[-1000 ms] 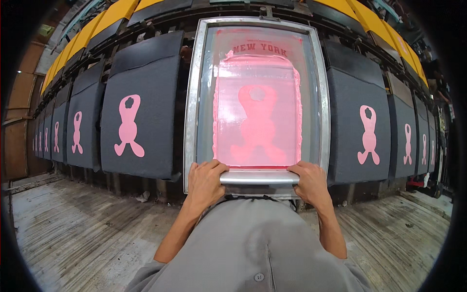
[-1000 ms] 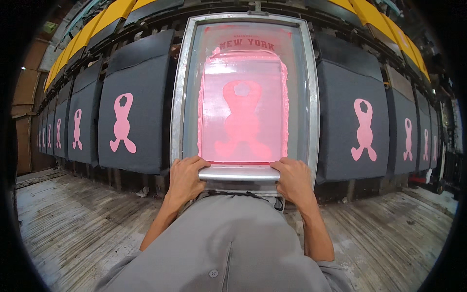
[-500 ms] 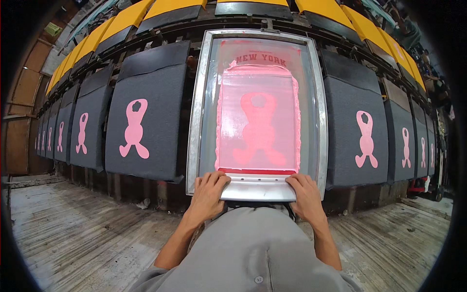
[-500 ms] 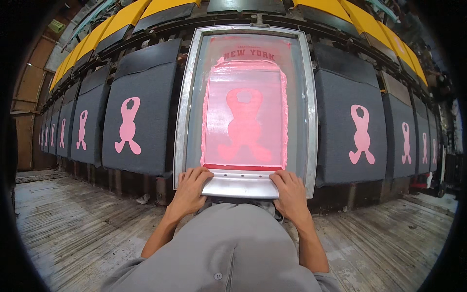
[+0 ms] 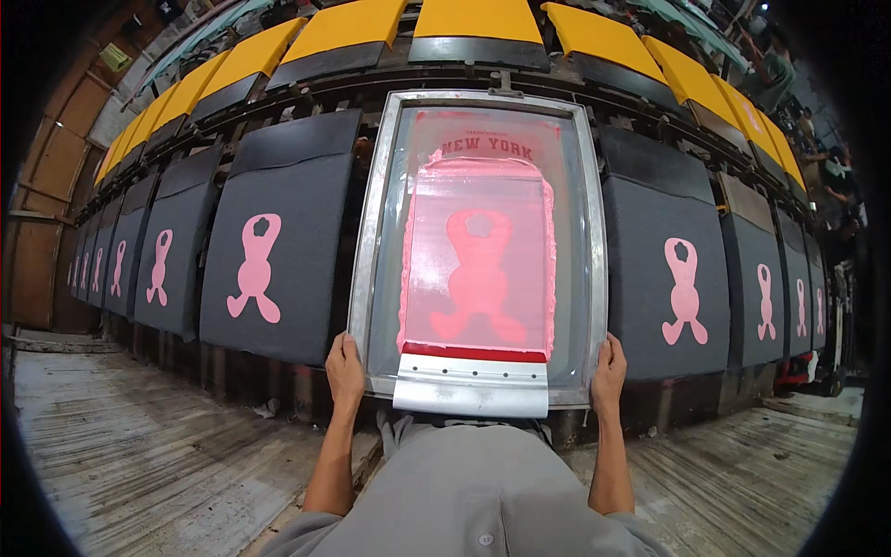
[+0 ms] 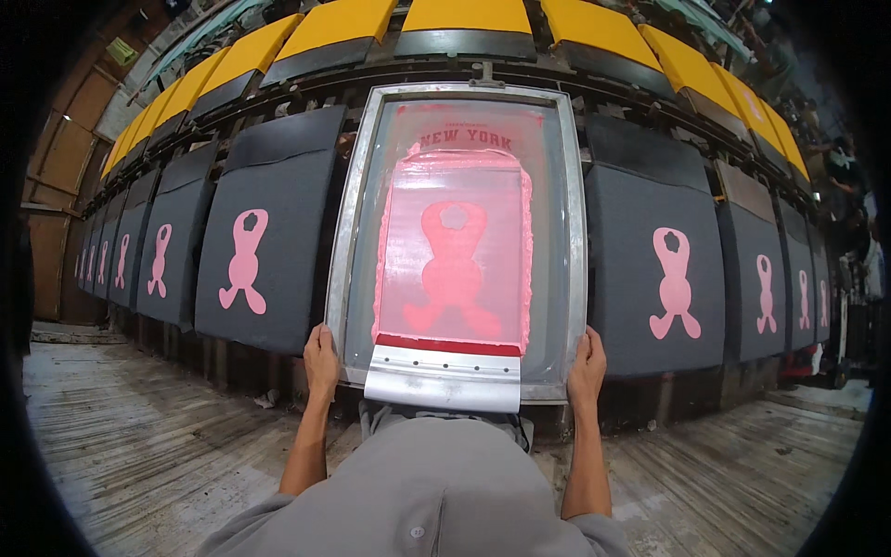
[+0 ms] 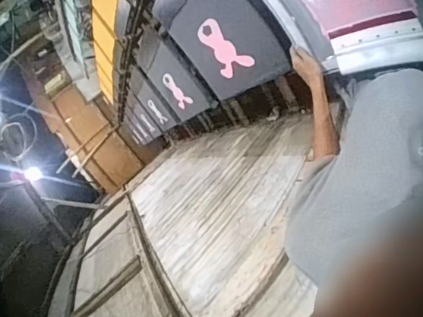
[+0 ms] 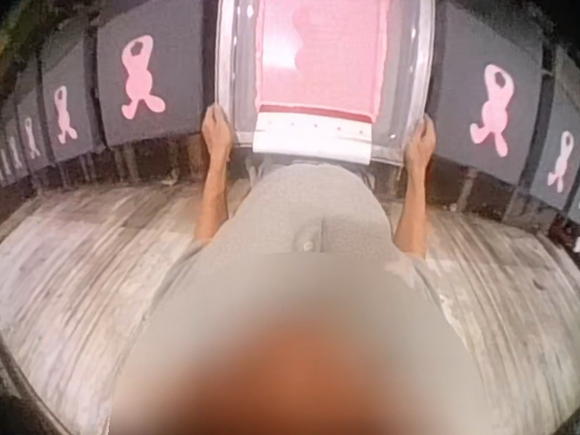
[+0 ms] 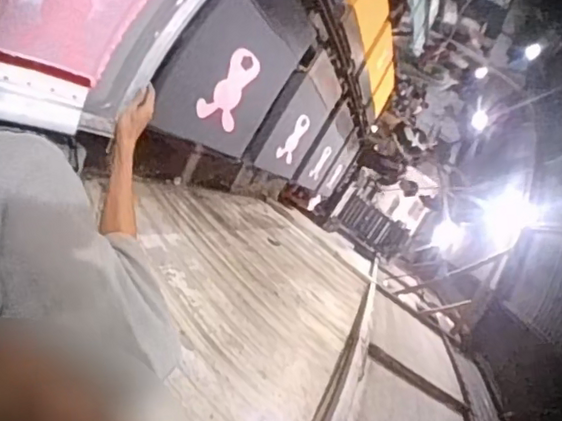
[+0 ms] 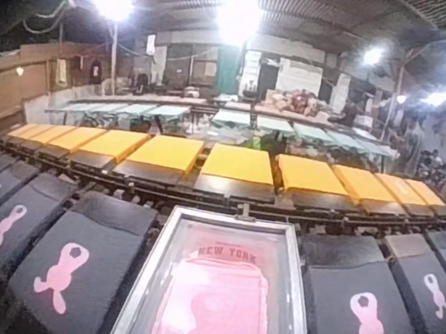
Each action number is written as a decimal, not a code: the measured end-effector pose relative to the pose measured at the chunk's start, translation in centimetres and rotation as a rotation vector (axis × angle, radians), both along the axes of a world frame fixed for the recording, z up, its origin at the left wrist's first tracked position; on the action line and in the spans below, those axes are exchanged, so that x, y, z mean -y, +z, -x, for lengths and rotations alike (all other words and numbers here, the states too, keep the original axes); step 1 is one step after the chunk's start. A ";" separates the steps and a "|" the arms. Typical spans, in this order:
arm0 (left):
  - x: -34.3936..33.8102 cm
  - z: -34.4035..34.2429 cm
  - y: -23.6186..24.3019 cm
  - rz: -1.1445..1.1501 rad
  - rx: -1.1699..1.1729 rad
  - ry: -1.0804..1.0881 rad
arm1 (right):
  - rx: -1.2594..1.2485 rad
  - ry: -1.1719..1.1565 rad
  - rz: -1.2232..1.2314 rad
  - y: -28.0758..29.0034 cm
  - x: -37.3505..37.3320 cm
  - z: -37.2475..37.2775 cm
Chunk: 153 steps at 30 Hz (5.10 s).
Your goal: The person is screen printing a pink design onto black and grey t-shirts using a large screen and a squeegee across multiple printing stations.
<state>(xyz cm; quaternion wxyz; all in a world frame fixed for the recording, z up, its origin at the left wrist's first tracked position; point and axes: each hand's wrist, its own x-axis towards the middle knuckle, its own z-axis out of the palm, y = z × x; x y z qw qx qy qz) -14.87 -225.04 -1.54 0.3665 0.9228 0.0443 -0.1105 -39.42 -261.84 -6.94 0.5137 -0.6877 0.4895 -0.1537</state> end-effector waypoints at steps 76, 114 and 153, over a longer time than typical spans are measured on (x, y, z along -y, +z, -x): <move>-32.7 -21.0 13.6 -0.205 0.102 -1.118 | -0.069 1.137 0.516 15.4 -42.2 -27.0; -16.2 -43.8 6.0 -0.233 0.665 -0.968 | -0.047 0.826 0.860 8.9 -27.2 -51.2; -16.7 -41.9 10.4 -0.366 0.242 -0.966 | -0.333 0.999 0.552 12.9 -27.5 -50.6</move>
